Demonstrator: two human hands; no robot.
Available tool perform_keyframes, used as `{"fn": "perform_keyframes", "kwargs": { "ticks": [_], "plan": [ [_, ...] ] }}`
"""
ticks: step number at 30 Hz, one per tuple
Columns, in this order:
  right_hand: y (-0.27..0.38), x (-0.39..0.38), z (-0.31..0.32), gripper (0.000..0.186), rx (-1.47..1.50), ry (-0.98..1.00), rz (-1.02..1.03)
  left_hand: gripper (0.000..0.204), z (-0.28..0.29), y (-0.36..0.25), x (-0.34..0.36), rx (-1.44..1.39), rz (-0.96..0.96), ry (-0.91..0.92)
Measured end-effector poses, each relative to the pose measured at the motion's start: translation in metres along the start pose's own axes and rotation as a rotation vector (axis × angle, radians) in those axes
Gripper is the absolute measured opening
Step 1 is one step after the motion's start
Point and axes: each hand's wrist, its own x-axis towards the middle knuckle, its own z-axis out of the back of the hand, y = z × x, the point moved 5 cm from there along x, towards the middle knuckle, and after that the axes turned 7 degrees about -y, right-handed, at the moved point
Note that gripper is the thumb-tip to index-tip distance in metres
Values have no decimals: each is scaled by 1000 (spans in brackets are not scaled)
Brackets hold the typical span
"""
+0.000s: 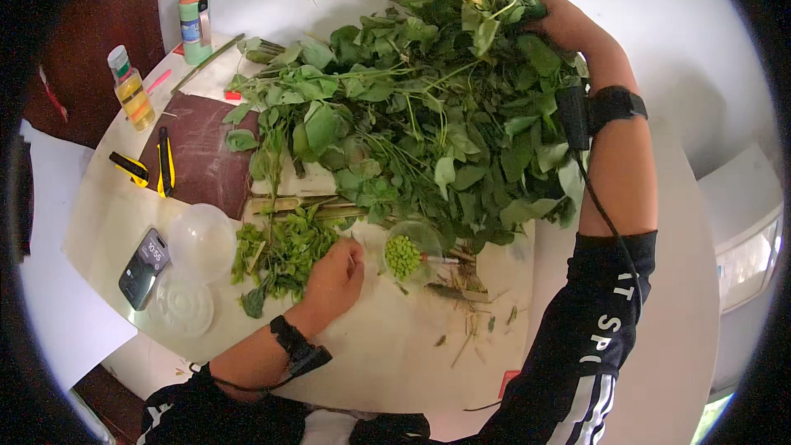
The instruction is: Shucking peas from their pods and sorting green leafy vegetables on a table.
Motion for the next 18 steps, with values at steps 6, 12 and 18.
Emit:
{"fn": "perform_keyframes", "kwargs": {
  "ticks": [6, 12, 18],
  "plan": [
    [-14, 38, -81, 48, -265, 34, 12, 19, 2, -8, 2, -11, -25, 13],
    [8, 7, -164, 45, -587, -333, -30, 16, 5, -6, 3, 2, -63, 0],
    [-33, -20, -221, 27, -555, -216, -134, 14, 2, -7, 5, -13, -76, 43]
  ]
}}
